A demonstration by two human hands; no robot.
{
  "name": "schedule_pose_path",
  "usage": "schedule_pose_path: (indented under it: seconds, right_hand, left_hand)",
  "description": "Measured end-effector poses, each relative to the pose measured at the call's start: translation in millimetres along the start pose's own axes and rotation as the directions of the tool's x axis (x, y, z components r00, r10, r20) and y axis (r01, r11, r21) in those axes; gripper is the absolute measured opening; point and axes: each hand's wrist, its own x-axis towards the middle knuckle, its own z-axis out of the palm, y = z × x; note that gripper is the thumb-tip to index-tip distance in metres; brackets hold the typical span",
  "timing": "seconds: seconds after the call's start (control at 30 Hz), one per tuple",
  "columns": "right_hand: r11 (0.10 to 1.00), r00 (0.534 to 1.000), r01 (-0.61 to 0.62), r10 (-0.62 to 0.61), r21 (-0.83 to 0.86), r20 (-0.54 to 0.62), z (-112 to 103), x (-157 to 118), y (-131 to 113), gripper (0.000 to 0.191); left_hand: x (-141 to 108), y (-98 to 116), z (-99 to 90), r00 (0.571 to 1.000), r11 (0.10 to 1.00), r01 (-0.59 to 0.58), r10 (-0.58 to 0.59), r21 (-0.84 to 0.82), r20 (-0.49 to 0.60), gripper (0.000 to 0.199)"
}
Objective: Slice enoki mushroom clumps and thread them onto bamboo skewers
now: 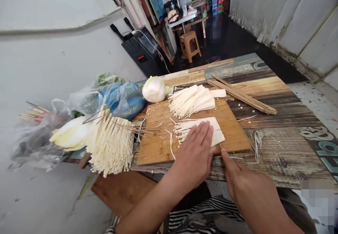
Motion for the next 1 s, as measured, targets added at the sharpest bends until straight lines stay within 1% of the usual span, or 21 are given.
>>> schedule_pose_path:
  seconds: [0.07,0.13,0.2,0.27,0.5,0.7,0.8,1.0]
  right_hand:
    - [1.000,1.000,-0.010,0.010,-0.007,0.015,0.0,0.5,-0.6,0.037]
    - [1.000,0.999,-0.024,0.025,-0.013,0.030,-1.0,1.6,-1.4,0.039]
    - [0.999,0.998,-0.036,0.037,-0.020,0.044,-2.5,2.8,-1.8,0.039]
    - [0.999,0.997,-0.035,0.036,-0.025,0.061,-3.9,3.6,-1.9,0.040]
    - [0.999,0.994,-0.035,0.037,-0.021,0.100,-1.5,4.1,-2.8,0.041]
    - [1.000,0.997,-0.018,0.019,-0.015,0.075,0.4,6.4,-3.5,0.041]
    - [0.999,0.999,-0.016,0.017,-0.029,0.051,0.3,8.2,-3.4,0.038]
    - [1.000,1.000,0.000,0.000,-0.004,0.021,3.5,9.2,-3.0,0.034]
  left_hand:
    - [7.7,-4.1,-1.5,0.997,0.996,0.070,-0.071,0.047,0.025,0.056]
    - [14.8,-8.0,0.5,0.990,0.992,0.105,-0.112,0.075,0.084,0.059]
    - [19.2,-10.9,3.8,0.984,0.992,0.097,-0.108,0.084,0.140,0.058]
    - [20.5,-12.5,6.6,0.983,0.993,0.083,-0.095,0.081,0.157,0.056]
    - [19.8,-14.8,11.0,0.990,0.997,0.068,-0.073,0.041,0.118,0.054]
    - [20.7,-16.0,15.9,0.996,0.998,0.049,-0.052,0.035,0.078,0.051]
    - [20.3,-15.9,17.2,0.997,0.998,0.044,-0.047,0.047,0.057,0.051]
    - [21.2,-16.0,16.2,0.996,0.998,0.049,-0.052,0.033,0.077,0.051]
